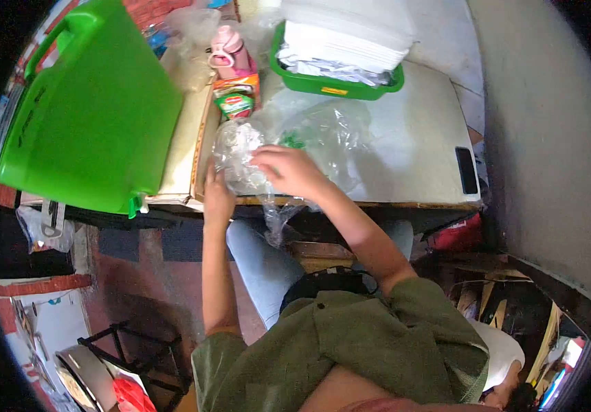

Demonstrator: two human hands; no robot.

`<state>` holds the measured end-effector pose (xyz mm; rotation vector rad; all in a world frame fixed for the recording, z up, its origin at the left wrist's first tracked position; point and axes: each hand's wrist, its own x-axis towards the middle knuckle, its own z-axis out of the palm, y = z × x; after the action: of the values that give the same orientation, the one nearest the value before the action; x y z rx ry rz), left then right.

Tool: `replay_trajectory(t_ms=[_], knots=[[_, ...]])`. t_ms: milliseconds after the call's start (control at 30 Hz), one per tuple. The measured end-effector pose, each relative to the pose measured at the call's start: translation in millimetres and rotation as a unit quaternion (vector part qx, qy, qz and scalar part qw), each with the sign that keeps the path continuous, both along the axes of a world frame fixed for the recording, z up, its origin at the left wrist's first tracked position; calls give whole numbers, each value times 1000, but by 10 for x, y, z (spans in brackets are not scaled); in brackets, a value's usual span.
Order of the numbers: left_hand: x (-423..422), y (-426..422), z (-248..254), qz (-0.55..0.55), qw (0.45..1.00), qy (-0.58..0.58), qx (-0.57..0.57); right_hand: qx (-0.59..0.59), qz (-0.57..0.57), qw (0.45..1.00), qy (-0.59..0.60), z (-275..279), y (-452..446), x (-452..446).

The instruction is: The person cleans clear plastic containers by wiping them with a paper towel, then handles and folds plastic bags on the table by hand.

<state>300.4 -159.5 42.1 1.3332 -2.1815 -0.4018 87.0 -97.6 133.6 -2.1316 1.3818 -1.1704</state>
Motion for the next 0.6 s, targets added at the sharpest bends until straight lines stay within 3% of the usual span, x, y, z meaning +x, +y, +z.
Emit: replay_trajectory(t_ms=[67, 133, 167, 200, 267, 333, 367, 433, 467, 533, 600], knots=[[46, 164, 283, 13, 1000, -11, 0, -32, -202, 970, -131, -175, 478, -457], [10, 426, 638, 69, 993, 66, 66, 60, -399, 896, -182, -368, 866, -886], [-20, 528, 640, 117, 992, 15, -38, 62, -400, 896, -182, -610, 879, -1000], [-190, 709, 802, 168, 978, 11, -124, 124, -374, 898, -197, -917, 858, -1122], [-540, 1012, 901, 97, 983, 66, -141, 191, -344, 894, -213, -1079, 782, -1229], [-1002, 1246, 863, -61, 990, 95, -88, 343, -211, 831, -385, -961, 572, -1171], [-1223, 1361, 861, -66, 992, 46, -98, 346, -206, 831, -384, -887, 507, -1165], [-1417, 1340, 812, -64, 991, -5, -113, 301, -129, 778, -536, -627, 381, -1138], [-1467, 1269, 755, -38, 991, 36, -125, 302, -125, 778, -537, -475, 398, -1114], [-1471, 1126, 742, -17, 988, 73, -136, 239, 19, 779, -579, -57, 522, -1025], [-1278, 954, 805, -20, 969, 241, -37, 244, 47, 784, -569, 88, 553, -1060]])
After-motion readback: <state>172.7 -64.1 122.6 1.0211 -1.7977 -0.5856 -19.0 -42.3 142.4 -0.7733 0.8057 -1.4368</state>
